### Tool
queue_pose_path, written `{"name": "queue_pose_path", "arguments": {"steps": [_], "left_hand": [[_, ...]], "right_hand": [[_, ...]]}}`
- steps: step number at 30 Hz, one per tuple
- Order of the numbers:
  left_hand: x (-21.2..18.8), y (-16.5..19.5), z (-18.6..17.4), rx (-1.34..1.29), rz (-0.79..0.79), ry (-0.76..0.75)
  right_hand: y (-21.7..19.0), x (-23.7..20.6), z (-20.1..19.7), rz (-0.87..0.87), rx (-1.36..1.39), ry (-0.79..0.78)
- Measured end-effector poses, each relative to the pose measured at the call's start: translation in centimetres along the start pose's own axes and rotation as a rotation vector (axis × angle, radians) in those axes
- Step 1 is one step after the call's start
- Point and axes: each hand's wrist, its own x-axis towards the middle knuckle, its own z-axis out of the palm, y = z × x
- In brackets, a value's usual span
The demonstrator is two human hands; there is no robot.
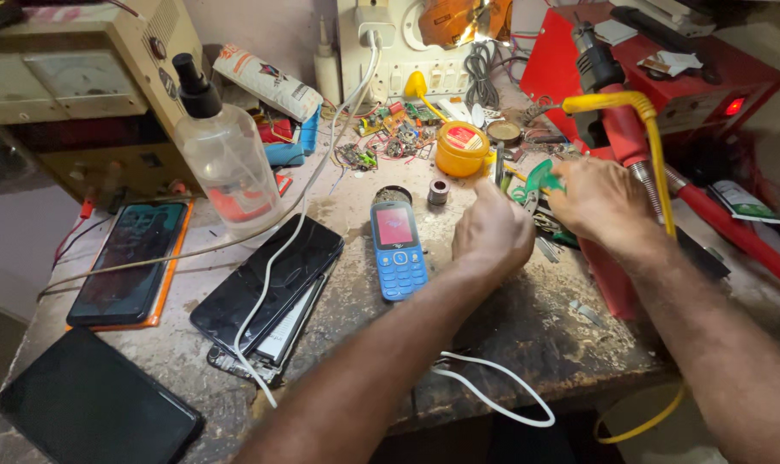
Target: The person disassembles a blue feature phone, removes the battery and SIM card, and uses a screwdriver to adjust internal components. They then reassemble the phone, insert the battery and SIM card, and test the device by powering it on and navigating the interface.
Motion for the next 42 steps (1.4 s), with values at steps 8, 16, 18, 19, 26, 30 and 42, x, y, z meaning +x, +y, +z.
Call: {"name": "queue_pose_path", "arguments": {"steps": [8,16,18,19,26,30,42], "left_hand": [[1.4,0.1,2.2,-0.741,-0.211,-0.111],[1.9,-0.8,1.4,-1.275,-0.072,-0.236],[1.7,-0.9,1.1,-1.211,-0.071,-0.187],[1.6,-1.0,0.9,-1.150,-0.126,-0.135],[1.1,-1.6,1.3,-1.026,-0.223,-0.207],[1.0,-2.5,2.2,-1.007,-0.189,-0.187],[0.4,-1.7,1.6,-0.266,0.093,-0.011]], "right_hand": [[-2.7,-5.2,-1.9,-0.171,0.525,0.525],[-3.8,-9.1,0.0,-0.252,0.614,0.461],[-2.5,-9.0,-0.1,-0.310,0.549,0.360],[-1.8,-8.7,-0.2,-0.226,0.562,0.323],[1.0,-4.8,0.6,-0.341,0.002,0.169],[1.4,-3.6,1.8,-0.039,0.197,-0.176],[-1.5,-13.1,-4.6,-0.304,0.536,0.461]]}}
